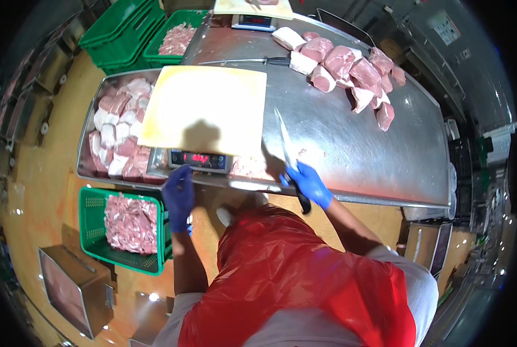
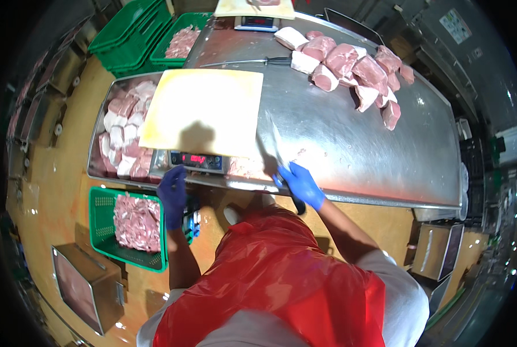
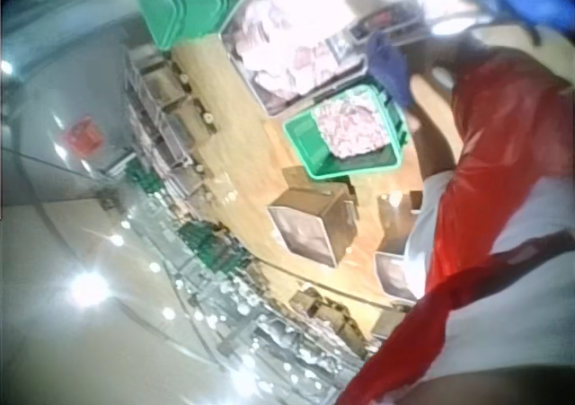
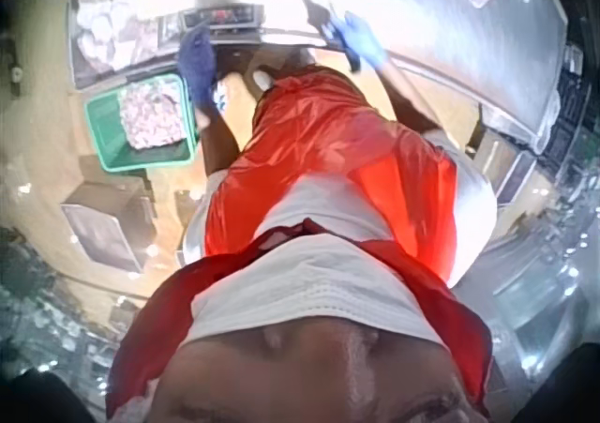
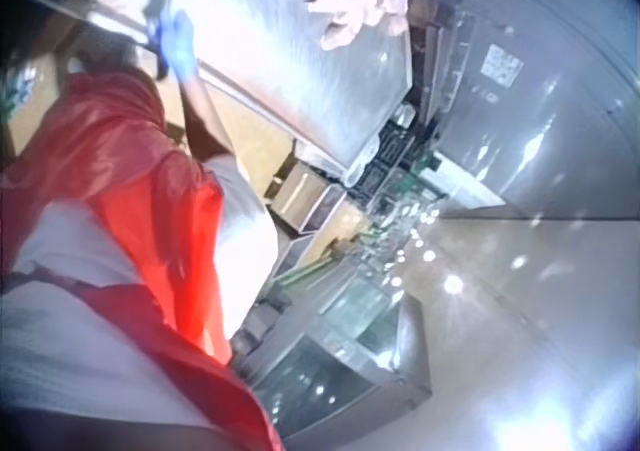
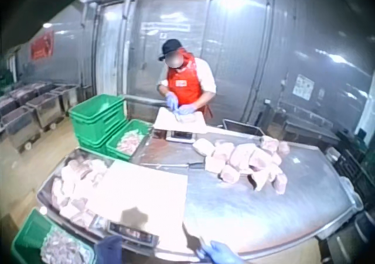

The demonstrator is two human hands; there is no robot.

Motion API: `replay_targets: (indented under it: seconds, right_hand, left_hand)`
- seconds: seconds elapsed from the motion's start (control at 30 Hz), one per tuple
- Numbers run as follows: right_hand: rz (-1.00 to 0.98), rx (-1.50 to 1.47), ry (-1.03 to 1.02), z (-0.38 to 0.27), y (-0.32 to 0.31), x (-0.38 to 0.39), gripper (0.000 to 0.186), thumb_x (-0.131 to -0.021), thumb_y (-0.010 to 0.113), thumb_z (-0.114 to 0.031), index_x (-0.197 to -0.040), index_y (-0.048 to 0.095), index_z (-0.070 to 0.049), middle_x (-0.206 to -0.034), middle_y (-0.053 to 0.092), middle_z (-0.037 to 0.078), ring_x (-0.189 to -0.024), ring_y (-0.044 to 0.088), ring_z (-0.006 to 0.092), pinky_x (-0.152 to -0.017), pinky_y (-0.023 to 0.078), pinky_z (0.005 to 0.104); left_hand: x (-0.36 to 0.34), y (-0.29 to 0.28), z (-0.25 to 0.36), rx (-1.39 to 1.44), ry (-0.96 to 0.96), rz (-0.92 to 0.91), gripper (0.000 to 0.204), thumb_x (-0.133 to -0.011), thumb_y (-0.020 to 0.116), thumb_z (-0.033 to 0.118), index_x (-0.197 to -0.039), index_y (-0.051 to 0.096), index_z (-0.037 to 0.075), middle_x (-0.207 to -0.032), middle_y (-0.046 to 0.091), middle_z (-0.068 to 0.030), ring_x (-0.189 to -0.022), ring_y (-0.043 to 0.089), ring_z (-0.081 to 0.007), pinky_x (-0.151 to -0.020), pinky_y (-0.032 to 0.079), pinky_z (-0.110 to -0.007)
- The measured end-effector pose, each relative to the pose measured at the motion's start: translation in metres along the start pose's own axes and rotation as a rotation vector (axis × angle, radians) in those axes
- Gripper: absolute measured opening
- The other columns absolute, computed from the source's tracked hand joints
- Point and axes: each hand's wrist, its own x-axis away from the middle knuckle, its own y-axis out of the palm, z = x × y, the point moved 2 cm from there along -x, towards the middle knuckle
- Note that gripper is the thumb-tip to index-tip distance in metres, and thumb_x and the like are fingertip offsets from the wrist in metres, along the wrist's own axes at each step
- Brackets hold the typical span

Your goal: The person cuts large pieces of raw meat into smaller portions using a knife on a cutting board. The cut pieces are placed into a green basket, and the process is repeated with multiple pieces of meat.

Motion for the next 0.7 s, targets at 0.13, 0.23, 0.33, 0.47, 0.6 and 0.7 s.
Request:
replay_targets:
  seconds: [0.13, 0.23, 0.33, 0.47, 0.6, 0.7]
  right_hand:
    - [0.215, -0.291, 0.216, 0.083, -0.064, 0.061, 0.02, -0.105, 0.05, -0.02, -0.104, 0.059, -0.002, -0.088, 0.068, 0.007, -0.08, 0.065, 0.0141, -0.074, 0.052, 0.029]
    - [0.412, -0.309, 0.214, 0.127, -0.118, 0.078, 0.019, -0.105, 0.051, -0.018, -0.104, 0.06, -0.001, -0.087, 0.069, 0.008, -0.078, 0.065, 0.0157, -0.075, 0.053, 0.0298]
    - [0.603, -0.408, 0.164, 0.15, -0.163, 0.089, 0.02, -0.104, 0.052, -0.018, -0.103, 0.06, 0.0, -0.087, 0.069, 0.008, -0.077, 0.065, 0.0158, -0.075, 0.053, 0.03]
    - [0.762, -0.459, 0.199, 0.177, -0.223, 0.108, 0.02, -0.104, 0.053, -0.018, -0.101, 0.059, 0.001, -0.085, 0.067, 0.008, -0.078, 0.065, 0.0156, -0.074, 0.052, 0.0305]
    - [0.894, -0.472, 0.23, 0.211, -0.277, 0.141, 0.017, -0.103, 0.053, -0.015, -0.103, 0.06, 0.001, -0.084, 0.065, 0.005, -0.08, 0.063, 0.0123, -0.075, 0.051, 0.0288]
    - [0.948, -0.486, 0.264, 0.229, -0.306, 0.17, 0.017, -0.103, 0.052, -0.015, -0.101, 0.059, 0.0, -0.083, 0.065, 0.006, -0.077, 0.064, 0.0134, -0.073, 0.051, 0.0284]
  left_hand:
    - [-0.034, 0.111, 0.093, 0.125, 0.212, -0.291, 0.018, -0.089, 0.064, 0.005, -0.105, 0.071, 0.003, -0.1, 0.071, -0.016, -0.086, 0.07, -0.0293, -0.078, 0.054, -0.036]
    - [-0.053, 0.211, 0.139, 0.125, 0.398, -0.529, 0.022, -0.089, 0.063, 0.011, -0.108, 0.069, 0.001, -0.098, 0.07, -0.0189, -0.086, 0.069, -0.0349, -0.076, 0.055, -0.039]
    - [-0.066, 0.331, 0.155, 0.117, 0.489, -0.634, 0.026, -0.087, 0.065, 0.012, -0.11, 0.067, 0.001, -0.098, 0.07, -0.0184, -0.087, 0.068, -0.0355, -0.076, 0.055, -0.04]
    - [-0.126, 0.487, 0.159, -0.058, 0.838, -0.486, 0.061, -0.083, 0.075, 0.027, -0.129, 0.053, -0.007, -0.12, 0.059, -0.0335, -0.114, 0.059, -0.0449, -0.096, 0.047, -0.049]
    - [-0.205, 0.608, 0.245, -0.294, 0.575, -0.325, 0.116, -0.077, 0.08, 0.043, -0.156, 0.007, -0.002, -0.148, 0.027, -0.0424, -0.139, 0.031, -0.0548, -0.116, 0.027, -0.053]
    - [-0.267, 0.672, 0.244, -0.565, 0.42, -0.35, 0.125, -0.067, 0.084, 0.051, -0.158, 0.011, 0.007, -0.151, 0.027, -0.0383, -0.139, 0.031, -0.0549, -0.116, 0.029, -0.054]
